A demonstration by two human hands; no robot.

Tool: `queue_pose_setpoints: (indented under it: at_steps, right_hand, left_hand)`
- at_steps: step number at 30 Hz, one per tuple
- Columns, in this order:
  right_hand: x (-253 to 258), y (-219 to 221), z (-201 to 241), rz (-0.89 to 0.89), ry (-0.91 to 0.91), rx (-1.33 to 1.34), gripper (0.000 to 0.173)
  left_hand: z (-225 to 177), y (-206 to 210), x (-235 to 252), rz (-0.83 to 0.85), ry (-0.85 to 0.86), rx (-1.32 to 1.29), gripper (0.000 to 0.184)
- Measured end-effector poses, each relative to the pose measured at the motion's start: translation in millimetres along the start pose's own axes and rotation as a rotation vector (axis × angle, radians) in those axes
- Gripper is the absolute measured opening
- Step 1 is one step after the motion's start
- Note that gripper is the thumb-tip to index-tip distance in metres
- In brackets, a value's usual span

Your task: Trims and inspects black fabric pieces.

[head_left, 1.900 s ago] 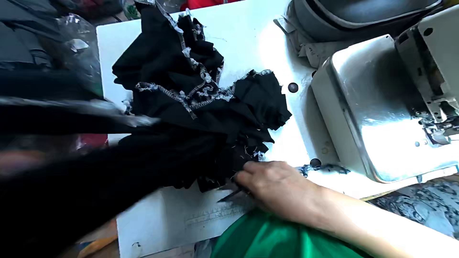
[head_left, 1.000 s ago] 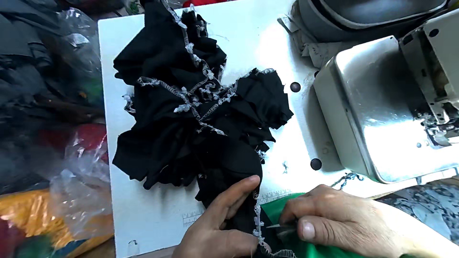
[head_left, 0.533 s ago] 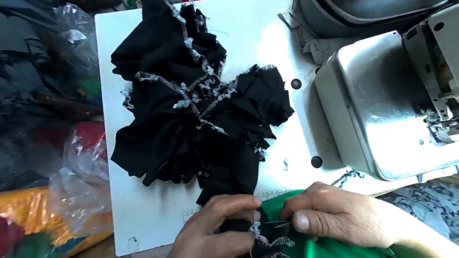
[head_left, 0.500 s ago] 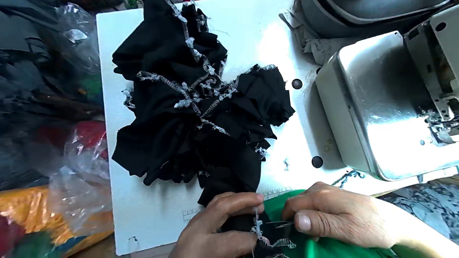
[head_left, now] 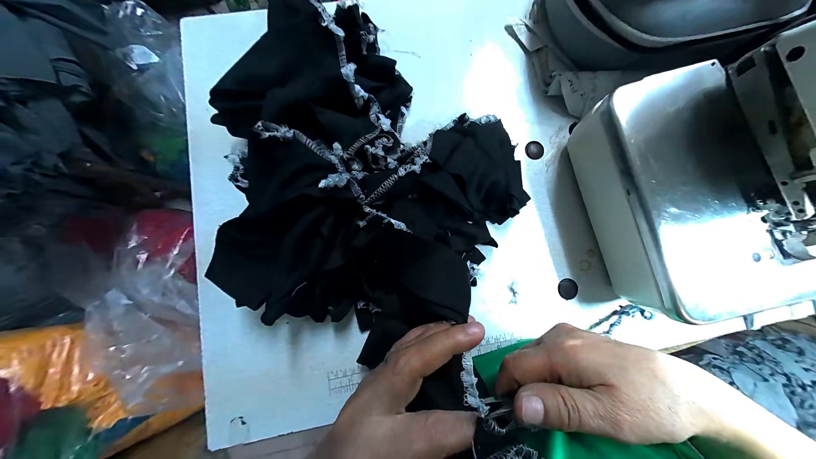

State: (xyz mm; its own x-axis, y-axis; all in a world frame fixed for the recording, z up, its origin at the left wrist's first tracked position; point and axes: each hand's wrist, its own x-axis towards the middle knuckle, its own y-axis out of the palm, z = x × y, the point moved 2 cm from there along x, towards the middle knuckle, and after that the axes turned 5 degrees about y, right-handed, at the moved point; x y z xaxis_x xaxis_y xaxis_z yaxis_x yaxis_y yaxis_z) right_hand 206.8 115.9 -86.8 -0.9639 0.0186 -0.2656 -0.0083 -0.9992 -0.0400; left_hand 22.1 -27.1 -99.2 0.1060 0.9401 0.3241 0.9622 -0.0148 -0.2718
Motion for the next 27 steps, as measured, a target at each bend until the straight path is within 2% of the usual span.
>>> queue_pose_setpoints:
  at_steps: [8, 13, 17, 20, 24, 27]
  right_hand:
    - [9, 1, -2, 0.020, -0.056, 0.008, 0.043]
    - [8, 3, -3, -0.030, -0.110, 0.012, 0.042]
    - [7, 3, -4, 0.075, -0.012, 0.130, 0.037]
    - [7, 2, -6, 0.131, -0.004, 0.169, 0.039]
    - [4, 1, -9, 0.069, -0.071, 0.201, 0.038]
    - [-1, -3, -9, -0.022, -0.035, 0.261, 0.038]
  left_hand:
    - [3, 5, -2, 0.042, 0.021, -0.020, 0.008]
    - [3, 5, -2, 0.036, 0.016, -0.021, 0.009]
    - [2, 6, 0, 0.056, 0.035, -0.043, 0.009]
    - [0, 6, 1, 0.072, 0.033, -0.036, 0.010]
    - [0, 8, -1, 0.080, 0.018, -0.015, 0.010]
    - [2, 7, -3, 0.087, 0.001, 0.018, 0.009]
